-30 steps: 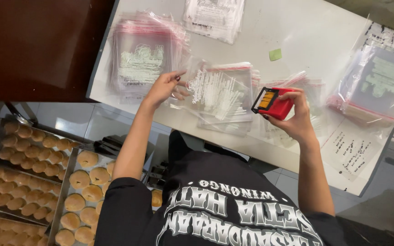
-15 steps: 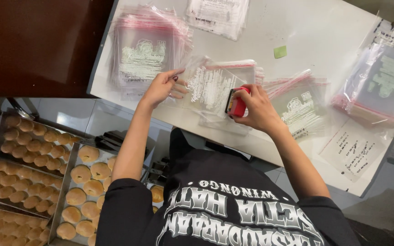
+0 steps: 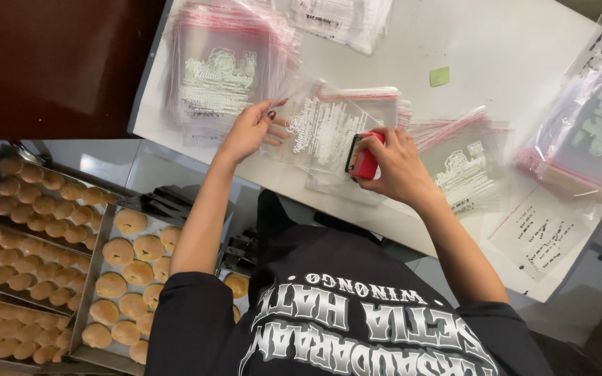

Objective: Stamping logo onto plastic bags for bakery goods.

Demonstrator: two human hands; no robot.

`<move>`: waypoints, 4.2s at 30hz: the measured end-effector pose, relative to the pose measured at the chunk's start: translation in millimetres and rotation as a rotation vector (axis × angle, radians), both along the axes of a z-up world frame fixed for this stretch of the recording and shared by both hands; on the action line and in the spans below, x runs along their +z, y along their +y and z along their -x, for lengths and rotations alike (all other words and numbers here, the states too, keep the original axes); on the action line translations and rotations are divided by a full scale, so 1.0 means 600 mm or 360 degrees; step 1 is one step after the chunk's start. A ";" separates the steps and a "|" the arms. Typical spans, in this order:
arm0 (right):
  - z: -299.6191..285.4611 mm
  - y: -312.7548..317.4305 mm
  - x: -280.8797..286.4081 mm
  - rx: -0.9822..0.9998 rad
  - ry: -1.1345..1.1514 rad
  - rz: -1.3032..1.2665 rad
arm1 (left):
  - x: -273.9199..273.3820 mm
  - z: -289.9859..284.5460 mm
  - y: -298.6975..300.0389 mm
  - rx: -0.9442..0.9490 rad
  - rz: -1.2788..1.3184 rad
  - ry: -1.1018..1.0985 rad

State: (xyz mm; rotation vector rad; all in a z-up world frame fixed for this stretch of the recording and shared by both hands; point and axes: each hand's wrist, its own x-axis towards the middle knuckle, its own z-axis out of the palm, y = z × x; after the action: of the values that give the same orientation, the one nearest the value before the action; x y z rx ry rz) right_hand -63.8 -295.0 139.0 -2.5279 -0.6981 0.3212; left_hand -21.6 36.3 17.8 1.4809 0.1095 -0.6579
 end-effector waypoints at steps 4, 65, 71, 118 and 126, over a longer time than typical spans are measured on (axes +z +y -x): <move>0.004 0.007 -0.015 0.0011 -0.0005 0.0012 | 0.008 -0.001 -0.005 0.0029 0.0038 0.0013; -0.035 0.023 0.032 -0.0030 -0.0013 -0.0212 | 0.007 0.025 0.015 0.0308 -0.0323 -0.0278; -0.023 0.105 0.008 0.0196 -0.0123 0.0065 | 0.007 0.029 0.008 0.0364 -0.0293 -0.0231; -0.205 -0.048 -0.051 -0.0738 -0.0599 0.0063 | -0.062 0.005 0.036 0.0218 -0.0113 -0.0092; 0.057 -0.066 -0.100 -0.1113 0.0341 -0.0697 | -0.032 0.009 0.031 0.0202 -0.0134 -0.0174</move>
State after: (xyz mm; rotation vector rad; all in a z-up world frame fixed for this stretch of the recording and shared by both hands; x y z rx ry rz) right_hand -97.9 -334.3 79.1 -2.1052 0.1995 0.1591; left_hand -26.7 54.9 -1.2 1.5741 0.1467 -0.4738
